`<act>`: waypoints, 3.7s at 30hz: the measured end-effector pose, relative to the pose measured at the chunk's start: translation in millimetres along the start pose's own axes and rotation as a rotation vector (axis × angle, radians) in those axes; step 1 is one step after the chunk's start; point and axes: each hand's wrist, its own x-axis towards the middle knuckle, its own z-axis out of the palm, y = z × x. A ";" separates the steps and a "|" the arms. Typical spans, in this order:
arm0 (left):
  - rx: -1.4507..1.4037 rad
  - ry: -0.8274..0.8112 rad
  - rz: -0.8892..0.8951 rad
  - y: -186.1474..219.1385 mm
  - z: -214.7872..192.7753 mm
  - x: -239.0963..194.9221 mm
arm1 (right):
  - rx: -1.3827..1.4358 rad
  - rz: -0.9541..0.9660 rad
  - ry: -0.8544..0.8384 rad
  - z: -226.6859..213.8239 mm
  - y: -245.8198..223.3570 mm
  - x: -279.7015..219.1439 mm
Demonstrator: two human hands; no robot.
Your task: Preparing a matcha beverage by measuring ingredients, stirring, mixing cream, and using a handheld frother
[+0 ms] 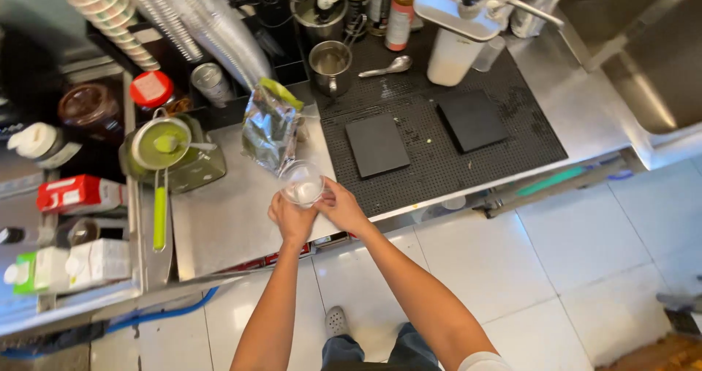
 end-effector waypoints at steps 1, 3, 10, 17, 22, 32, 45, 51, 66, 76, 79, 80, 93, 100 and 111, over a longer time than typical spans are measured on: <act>0.035 -0.022 -0.059 -1.0 -0.3 0.1 | 0.014 -0.028 0.006 -2.8 1.9 -2.9; 0.078 -0.027 -0.109 -4.6 -1.6 -3.9 | 0.005 -0.006 0.066 -16.4 0.9 -20.9; -0.375 0.018 -0.161 29.5 26.9 -128.2 | 0.243 0.071 0.431 -128.5 6.9 -185.6; -0.561 -0.822 1.127 287.6 128.6 -282.0 | 0.889 0.386 0.752 -247.9 73.1 -312.4; -0.531 -1.008 1.391 422.9 238.0 -318.6 | 1.315 -0.057 0.503 -392.5 68.4 -402.5; -0.754 -1.137 0.507 664.1 492.2 -367.0 | 0.623 -0.174 0.888 -688.9 28.4 -446.4; -1.015 -1.560 0.122 927.5 778.2 -332.4 | 0.133 0.049 1.345 -1154.9 189.8 -424.4; -1.056 -0.990 0.105 1070.3 966.2 -261.6 | 0.254 0.104 1.119 -1313.7 243.1 -371.6; -0.726 0.062 0.104 1168.5 1114.1 -141.9 | 0.395 0.115 0.532 -1519.2 246.1 -272.6; -0.673 -0.010 0.341 1157.6 1098.0 -286.3 | 0.089 -0.295 0.876 -1483.1 285.3 -296.3; -0.823 -0.437 0.436 1148.6 1058.2 -348.4 | 0.222 -0.351 1.078 -1510.4 308.8 -362.9; -0.840 -0.602 0.438 1147.0 1049.7 -355.6 | 0.260 -0.261 1.214 -1524.3 313.8 -382.7; -0.676 -0.982 0.195 1123.8 1085.1 -341.1 | 0.293 -0.376 1.559 -1739.2 333.7 -545.8; -0.650 -1.037 0.009 1111.9 1121.8 -339.3 | 0.445 -0.077 2.142 -1674.0 401.5 -535.9; -0.517 -0.983 -0.073 1022.0 1261.1 -307.9 | 0.194 0.493 0.900 -1556.7 616.8 -257.6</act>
